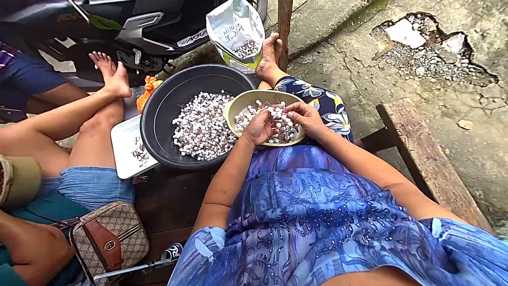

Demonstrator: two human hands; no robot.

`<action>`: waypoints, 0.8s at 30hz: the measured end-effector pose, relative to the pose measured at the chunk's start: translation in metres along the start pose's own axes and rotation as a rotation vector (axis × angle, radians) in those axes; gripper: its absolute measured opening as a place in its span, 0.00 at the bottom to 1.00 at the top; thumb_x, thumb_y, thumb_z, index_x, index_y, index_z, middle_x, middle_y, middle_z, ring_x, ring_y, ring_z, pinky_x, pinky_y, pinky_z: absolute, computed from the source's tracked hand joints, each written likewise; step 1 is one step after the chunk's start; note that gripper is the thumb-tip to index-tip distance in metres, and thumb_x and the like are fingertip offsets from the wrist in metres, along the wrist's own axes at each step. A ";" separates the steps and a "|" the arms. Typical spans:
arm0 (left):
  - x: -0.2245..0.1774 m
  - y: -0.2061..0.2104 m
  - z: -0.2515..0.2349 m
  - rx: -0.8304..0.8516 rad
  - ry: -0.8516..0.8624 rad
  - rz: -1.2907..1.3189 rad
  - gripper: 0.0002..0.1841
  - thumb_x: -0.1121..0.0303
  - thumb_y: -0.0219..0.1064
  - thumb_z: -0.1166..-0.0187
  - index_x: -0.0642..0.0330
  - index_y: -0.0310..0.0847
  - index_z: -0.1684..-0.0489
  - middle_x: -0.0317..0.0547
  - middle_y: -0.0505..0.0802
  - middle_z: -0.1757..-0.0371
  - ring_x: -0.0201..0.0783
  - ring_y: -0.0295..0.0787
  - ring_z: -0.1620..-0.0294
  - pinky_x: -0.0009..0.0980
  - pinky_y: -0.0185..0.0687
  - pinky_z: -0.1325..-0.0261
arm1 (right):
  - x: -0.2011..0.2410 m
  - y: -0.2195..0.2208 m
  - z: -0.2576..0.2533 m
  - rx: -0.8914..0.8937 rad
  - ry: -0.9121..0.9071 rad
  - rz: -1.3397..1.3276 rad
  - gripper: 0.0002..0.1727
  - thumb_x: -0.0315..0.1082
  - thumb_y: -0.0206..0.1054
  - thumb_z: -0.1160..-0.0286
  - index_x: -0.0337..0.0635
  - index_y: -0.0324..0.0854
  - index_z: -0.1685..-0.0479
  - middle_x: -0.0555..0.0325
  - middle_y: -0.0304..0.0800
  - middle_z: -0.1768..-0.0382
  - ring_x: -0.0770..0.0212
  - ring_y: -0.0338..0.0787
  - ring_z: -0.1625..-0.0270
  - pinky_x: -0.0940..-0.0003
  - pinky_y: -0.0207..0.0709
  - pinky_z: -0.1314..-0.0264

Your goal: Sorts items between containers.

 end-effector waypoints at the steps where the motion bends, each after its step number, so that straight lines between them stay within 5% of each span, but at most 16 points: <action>1: 0.000 0.000 0.000 -0.004 0.002 0.001 0.24 0.60 0.32 0.05 0.50 0.75 0.29 0.43 0.91 0.49 0.35 0.90 0.59 0.26 0.85 0.66 | 0.000 -0.001 0.000 -0.029 -0.009 -0.008 0.09 0.27 0.63 0.20 0.35 0.82 0.47 0.59 0.92 0.57 0.72 0.88 0.61 0.73 0.84 0.55; 4: -0.004 -0.001 0.001 -0.109 0.053 0.035 0.24 0.60 0.31 0.05 0.49 0.74 0.30 0.43 0.94 0.49 0.33 0.91 0.62 0.24 0.84 0.67 | 0.002 -0.005 0.000 -0.180 -0.026 -0.042 0.08 0.26 0.60 0.18 0.35 0.79 0.47 0.61 0.86 0.58 0.74 0.85 0.66 0.76 0.83 0.57; 8: -0.011 -0.007 0.001 -0.237 0.192 0.151 0.23 0.60 0.31 0.04 0.50 0.71 0.28 0.46 0.93 0.43 0.39 0.94 0.54 0.31 0.89 0.60 | 0.001 -0.007 -0.003 -0.181 0.000 -0.055 0.18 0.26 0.55 0.16 0.34 0.79 0.32 0.48 0.80 0.29 0.68 0.90 0.58 0.71 0.87 0.56; 15: -0.009 -0.002 0.002 -0.177 0.201 0.173 0.22 0.62 0.33 0.04 0.52 0.70 0.26 0.48 0.92 0.38 0.43 0.94 0.46 0.36 0.91 0.50 | 0.005 0.007 0.000 0.116 0.074 0.122 0.29 0.31 0.66 0.20 0.34 0.68 0.20 0.48 0.88 0.42 0.63 0.91 0.54 0.65 0.88 0.48; 19: -0.008 -0.004 0.001 -0.245 0.275 0.083 0.16 0.74 0.44 0.07 0.55 0.72 0.30 0.43 0.90 0.47 0.36 0.91 0.56 0.32 0.90 0.54 | 0.004 0.005 0.000 0.101 0.061 0.136 0.28 0.31 0.68 0.21 0.35 0.70 0.22 0.50 0.87 0.43 0.64 0.90 0.56 0.66 0.87 0.50; 24: -0.001 0.000 -0.002 -0.310 0.295 -0.262 0.19 0.86 0.61 0.23 0.63 0.68 0.36 0.46 0.82 0.46 0.33 0.85 0.60 0.31 0.87 0.58 | 0.006 0.007 0.002 0.132 0.013 0.155 0.30 0.27 0.72 0.26 0.36 0.70 0.23 0.52 0.86 0.40 0.71 0.85 0.65 0.72 0.83 0.60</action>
Point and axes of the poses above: each hand's wrist, its own z-axis away from the middle knuckle, its own y-axis out of the palm, x = y × z, the point moved 4 cm from there along -z, towards the middle knuckle
